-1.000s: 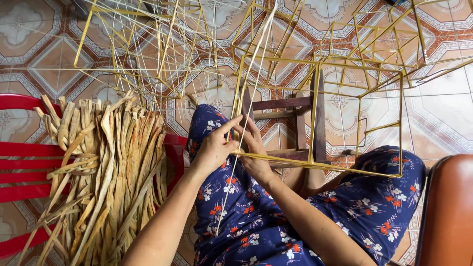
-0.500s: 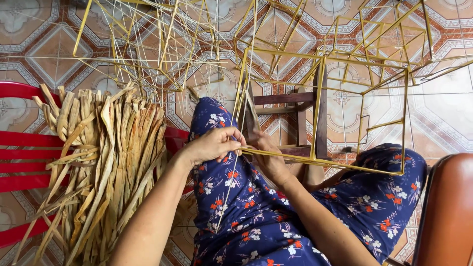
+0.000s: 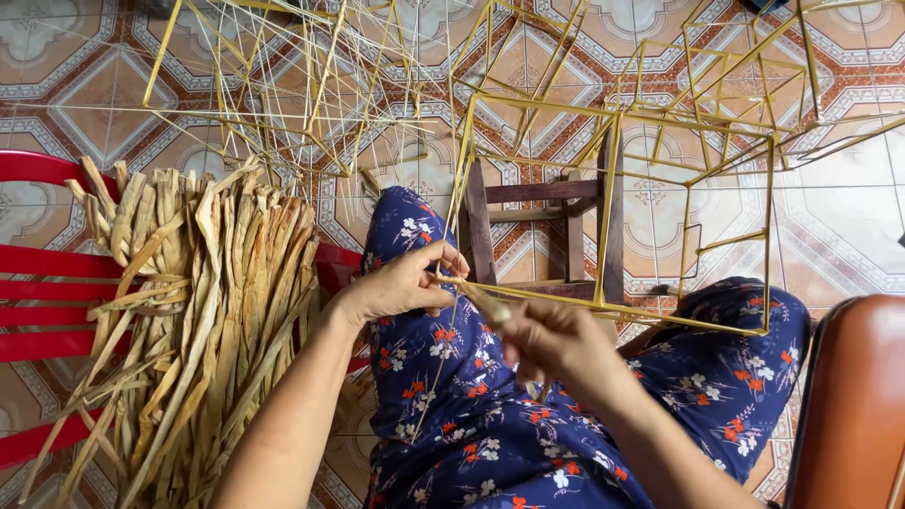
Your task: The recorder is weaving plant fibers onto a wire frame to create furniture or a decorative object.
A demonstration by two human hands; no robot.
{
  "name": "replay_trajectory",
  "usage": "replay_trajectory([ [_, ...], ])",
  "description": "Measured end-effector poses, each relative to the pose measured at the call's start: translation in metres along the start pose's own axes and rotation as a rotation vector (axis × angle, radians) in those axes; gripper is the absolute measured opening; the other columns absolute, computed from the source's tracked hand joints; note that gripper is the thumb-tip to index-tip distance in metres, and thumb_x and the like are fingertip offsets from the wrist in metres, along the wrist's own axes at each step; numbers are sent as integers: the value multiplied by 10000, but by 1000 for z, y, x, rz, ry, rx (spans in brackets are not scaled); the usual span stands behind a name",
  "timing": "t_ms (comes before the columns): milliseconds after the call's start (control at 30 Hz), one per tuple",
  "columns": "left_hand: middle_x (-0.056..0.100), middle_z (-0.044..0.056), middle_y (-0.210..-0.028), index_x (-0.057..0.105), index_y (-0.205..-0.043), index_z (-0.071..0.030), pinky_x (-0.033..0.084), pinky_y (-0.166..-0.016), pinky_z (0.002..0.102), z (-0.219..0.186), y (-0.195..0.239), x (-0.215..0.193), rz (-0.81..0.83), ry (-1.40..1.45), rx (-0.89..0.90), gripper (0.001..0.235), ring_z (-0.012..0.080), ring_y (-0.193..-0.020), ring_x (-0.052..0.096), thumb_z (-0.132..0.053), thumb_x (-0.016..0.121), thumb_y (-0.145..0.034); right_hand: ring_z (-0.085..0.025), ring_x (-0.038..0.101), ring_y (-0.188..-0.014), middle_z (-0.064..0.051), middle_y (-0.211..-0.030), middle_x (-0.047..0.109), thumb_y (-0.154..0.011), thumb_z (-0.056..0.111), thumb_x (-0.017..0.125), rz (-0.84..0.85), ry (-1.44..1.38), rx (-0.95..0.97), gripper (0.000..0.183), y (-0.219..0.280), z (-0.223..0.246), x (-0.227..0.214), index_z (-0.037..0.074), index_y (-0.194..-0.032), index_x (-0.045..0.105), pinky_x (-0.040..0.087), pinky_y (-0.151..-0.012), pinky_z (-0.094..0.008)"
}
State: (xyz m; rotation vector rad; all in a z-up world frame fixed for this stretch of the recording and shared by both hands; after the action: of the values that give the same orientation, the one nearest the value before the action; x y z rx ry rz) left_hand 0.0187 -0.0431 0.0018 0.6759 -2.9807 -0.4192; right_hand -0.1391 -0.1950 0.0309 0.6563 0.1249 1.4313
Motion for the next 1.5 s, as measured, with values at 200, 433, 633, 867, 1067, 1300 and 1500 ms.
replay_trajectory([
  [200, 668, 37, -746, 650, -962, -47, 519, -500, 271, 3, -3, 9, -321, -160, -177, 236, 107, -543, 638, -236, 762, -877, -175, 682, -847, -114, -1032, 725, -1026, 389, 536, 17, -378, -438, 434, 3, 96, -11, -2, -1152, 674, 559, -781, -307],
  [433, 721, 77, -660, 655, -871, -93, 549, -546, 363, 12, -13, 8, -494, -480, -200, 279, 184, -557, 697, -369, 690, -893, -244, 678, -1112, -131, -1225, 701, -964, 239, 583, -93, 156, -50, 438, -51, -95, -25, 114, -1382, 555, 554, -947, -353],
  [633, 697, 118, -660, 664, -849, -80, 564, -595, 411, 4, -11, 12, -448, -494, -174, 292, 271, -599, 712, -347, 662, -966, -336, 498, -1331, -205, -1416, 519, -939, 116, 694, -295, 726, -763, 489, -72, -48, -1, 53, -1400, 542, 547, -930, -362],
  [867, 670, 112, -898, 700, -918, -110, 566, -718, 403, -26, 11, 16, -594, -680, 129, 138, 288, -807, 685, -245, 730, -920, -144, 635, -662, -54, -795, 753, -1046, 209, 622, -113, 548, -253, 205, -62, -84, -29, 39, -1026, 735, 511, -603, -297],
  [1067, 604, 144, -1115, 680, -930, -107, 577, -717, 405, -59, 25, 27, -785, -862, 261, 96, 311, -875, 689, -162, 745, -887, -93, 504, -480, 5, -572, 562, -1002, 293, 579, -118, 115, 94, 319, -6, -1, -31, 23, -953, 743, 386, -461, -272],
  [1300, 701, 74, -1140, 551, -1158, -65, 597, -533, 298, -33, 9, 3, -444, -427, 35, 228, 187, -611, 741, -90, 634, -947, -74, 544, -550, 8, -680, 601, -1057, 265, 575, -122, -116, -298, 341, -26, 123, -62, -38, -1167, 685, 502, -630, -240],
  [1500, 765, 65, -931, 555, -1210, -86, 482, -361, 275, -12, -13, 11, -211, -158, -251, 328, 174, -481, 700, -159, 699, -924, -161, 693, -858, -79, -993, 705, -1086, 368, 533, -221, 46, -537, 449, -41, 182, -99, -37, -1252, 630, 570, -793, -311],
])
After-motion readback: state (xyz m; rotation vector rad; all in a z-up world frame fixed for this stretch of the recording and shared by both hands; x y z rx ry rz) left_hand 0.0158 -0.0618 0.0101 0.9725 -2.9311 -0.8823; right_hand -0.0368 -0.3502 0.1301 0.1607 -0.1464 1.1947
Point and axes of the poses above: each hand's wrist, its own y-axis away from the middle knuckle, its own x-axis out of the palm, z = x × y, the point moved 6 cm from there along -y, towards the middle knuckle
